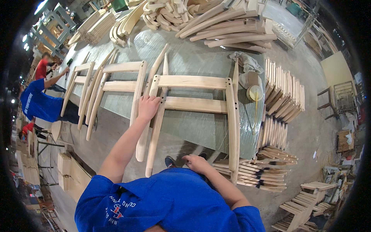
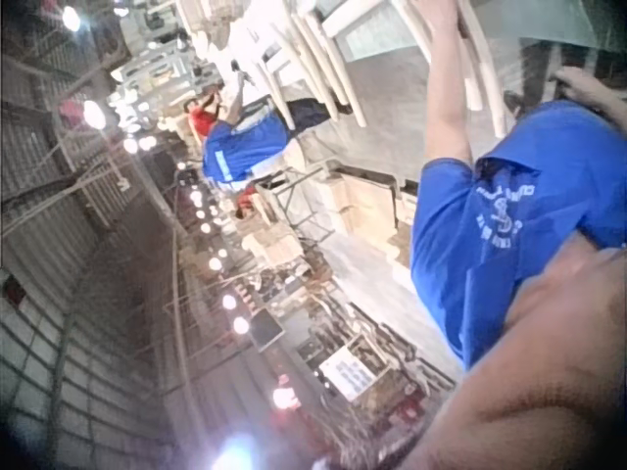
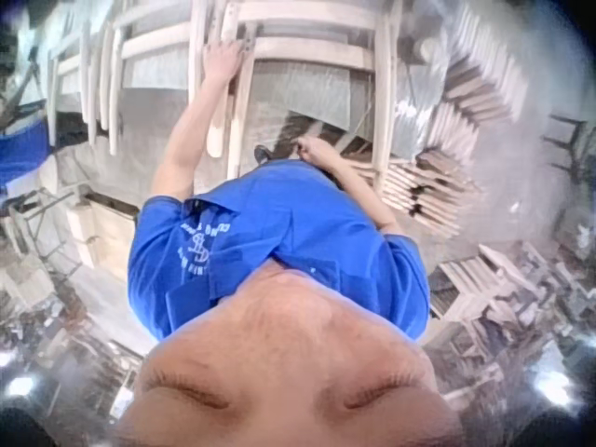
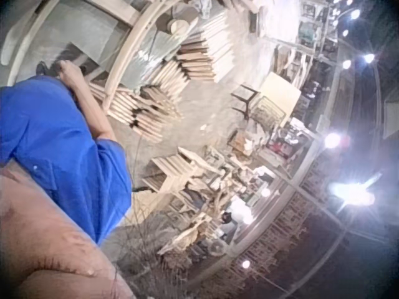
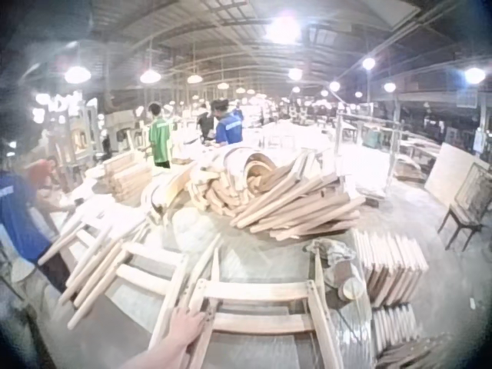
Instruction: The person applies glue to the joints of wooden chair frames using a small brush and a container. They then pick up wooden legs and attach them to the frames, tapping them into place. The process is repeated for multiple chair frames on a large workbench in a factory setting.
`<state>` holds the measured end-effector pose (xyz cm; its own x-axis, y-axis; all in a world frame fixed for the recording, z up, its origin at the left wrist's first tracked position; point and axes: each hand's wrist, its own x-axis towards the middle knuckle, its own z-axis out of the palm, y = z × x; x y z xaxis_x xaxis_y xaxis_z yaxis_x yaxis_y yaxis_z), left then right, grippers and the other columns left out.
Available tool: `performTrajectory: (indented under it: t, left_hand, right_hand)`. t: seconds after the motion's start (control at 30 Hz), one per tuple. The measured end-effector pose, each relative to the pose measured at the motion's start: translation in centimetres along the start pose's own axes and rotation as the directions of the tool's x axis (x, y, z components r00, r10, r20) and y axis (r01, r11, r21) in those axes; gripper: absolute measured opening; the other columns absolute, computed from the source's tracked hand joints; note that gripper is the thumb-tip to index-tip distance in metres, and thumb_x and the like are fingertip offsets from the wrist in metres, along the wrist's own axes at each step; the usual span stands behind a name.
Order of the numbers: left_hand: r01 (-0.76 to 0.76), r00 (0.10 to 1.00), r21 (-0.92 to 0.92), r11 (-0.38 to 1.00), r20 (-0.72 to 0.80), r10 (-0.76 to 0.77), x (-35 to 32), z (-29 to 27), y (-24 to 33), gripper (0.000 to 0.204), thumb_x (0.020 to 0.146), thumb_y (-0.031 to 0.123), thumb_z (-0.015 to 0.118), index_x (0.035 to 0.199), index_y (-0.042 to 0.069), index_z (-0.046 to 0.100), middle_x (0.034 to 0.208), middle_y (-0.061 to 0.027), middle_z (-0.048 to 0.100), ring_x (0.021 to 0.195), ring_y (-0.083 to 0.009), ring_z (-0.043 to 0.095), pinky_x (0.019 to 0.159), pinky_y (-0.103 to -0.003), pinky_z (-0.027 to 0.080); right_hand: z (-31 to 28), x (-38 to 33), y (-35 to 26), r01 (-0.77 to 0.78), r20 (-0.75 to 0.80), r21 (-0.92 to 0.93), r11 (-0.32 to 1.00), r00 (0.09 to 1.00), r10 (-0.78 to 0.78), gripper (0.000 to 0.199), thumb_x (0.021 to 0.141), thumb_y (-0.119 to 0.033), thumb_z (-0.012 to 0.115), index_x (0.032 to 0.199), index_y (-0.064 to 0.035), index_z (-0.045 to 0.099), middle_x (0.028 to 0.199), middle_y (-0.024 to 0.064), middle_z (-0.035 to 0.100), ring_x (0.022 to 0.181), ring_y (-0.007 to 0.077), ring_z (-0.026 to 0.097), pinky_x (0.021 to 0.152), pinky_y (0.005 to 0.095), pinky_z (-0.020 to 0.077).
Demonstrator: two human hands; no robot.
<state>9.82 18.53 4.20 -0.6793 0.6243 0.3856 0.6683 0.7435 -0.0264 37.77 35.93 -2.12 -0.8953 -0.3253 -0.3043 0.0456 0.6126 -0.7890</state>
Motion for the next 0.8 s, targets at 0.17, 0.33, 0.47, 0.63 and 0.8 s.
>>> performTrajectory:
  t: [0.17, 0.33, 0.47, 0.63, 0.8]
  left_hand:
    - [-0.284, 0.949, 0.075, 0.956, 0.164, 0.269, 2.2, 0.2, -0.7, 0.008, 0.077, 0.016, 0.055, 0.073, 0.014, 0.062, 0.072, 0.0003, 0.062, 0.08, -0.0189, 0.057, 0.085, -0.04, 0.039]
    - [-0.502, 0.838, 0.244, 0.83, 0.374, 0.397, 3.3, -0.4, 0.0, 0.009, 0.077, 0.014, 0.054, 0.074, 0.013, 0.063, 0.069, -0.0006, 0.062, 0.081, -0.0175, 0.058, 0.086, -0.038, 0.039]
    - [-0.444, 0.834, 0.26, 0.857, 0.471, 0.289, 4.2, -0.3, 1.5, 0.012, 0.077, 0.012, 0.053, 0.072, 0.011, 0.064, 0.073, -0.0045, 0.065, 0.082, -0.0191, 0.06, 0.086, -0.04, 0.037]
    - [-0.269, 0.822, 0.211, 0.94, 0.558, 0.11, 4.6, -0.2, 2.1, 0.015, 0.078, 0.012, 0.052, 0.076, 0.012, 0.066, 0.076, -0.0065, 0.066, 0.082, -0.0202, 0.061, 0.081, -0.039, 0.037]
    - [-0.185, 0.804, 0.147, 0.972, 0.592, 0.064, 5.2, -0.6, 2.6, 0.013, 0.076, 0.017, 0.054, 0.075, 0.008, 0.063, 0.075, -0.0117, 0.065, 0.079, -0.0252, 0.062, 0.075, -0.04, 0.042]
  right_hand:
    - [-4.1, -0.4, 0.4, 0.0, -0.101, 0.143, 0.99, 0.995, 0.015, 0.032, 0.081, -0.017, 0.057, 0.111, -0.007, 0.058, 0.096, 0.0135, 0.062, 0.087, 0.0292, 0.06, 0.077, 0.0362, 0.0481]
    - [-8.0, -1.6, -0.4, 0.016, -0.18, 0.21, 0.978, 0.983, 0.022, 0.03, 0.082, -0.019, 0.058, 0.109, -0.0056, 0.058, 0.096, 0.014, 0.062, 0.087, 0.0285, 0.06, 0.078, 0.036, 0.0473]
    - [-9.6, -2.6, -0.6, 0.027, -0.257, 0.257, 0.966, 0.966, 0.041, 0.03, 0.083, -0.019, 0.058, 0.109, -0.0053, 0.059, 0.096, 0.0149, 0.062, 0.087, 0.0288, 0.06, 0.078, 0.0362, 0.0472]
    - [-10.5, -4.0, -0.3, 0.061, -0.282, 0.303, 0.951, 0.959, 0.028, 0.029, 0.084, -0.019, 0.057, 0.109, -0.0053, 0.059, 0.097, 0.0155, 0.062, 0.087, 0.0288, 0.06, 0.077, 0.0355, 0.0473]
    - [-10.9, -6.4, 1.5, 0.083, -0.376, 0.449, 0.89, 0.921, 0.104, 0.027, 0.085, -0.015, 0.057, 0.109, -0.0031, 0.058, 0.089, 0.0118, 0.063, 0.077, 0.0193, 0.06, 0.07, 0.0303, 0.0479]
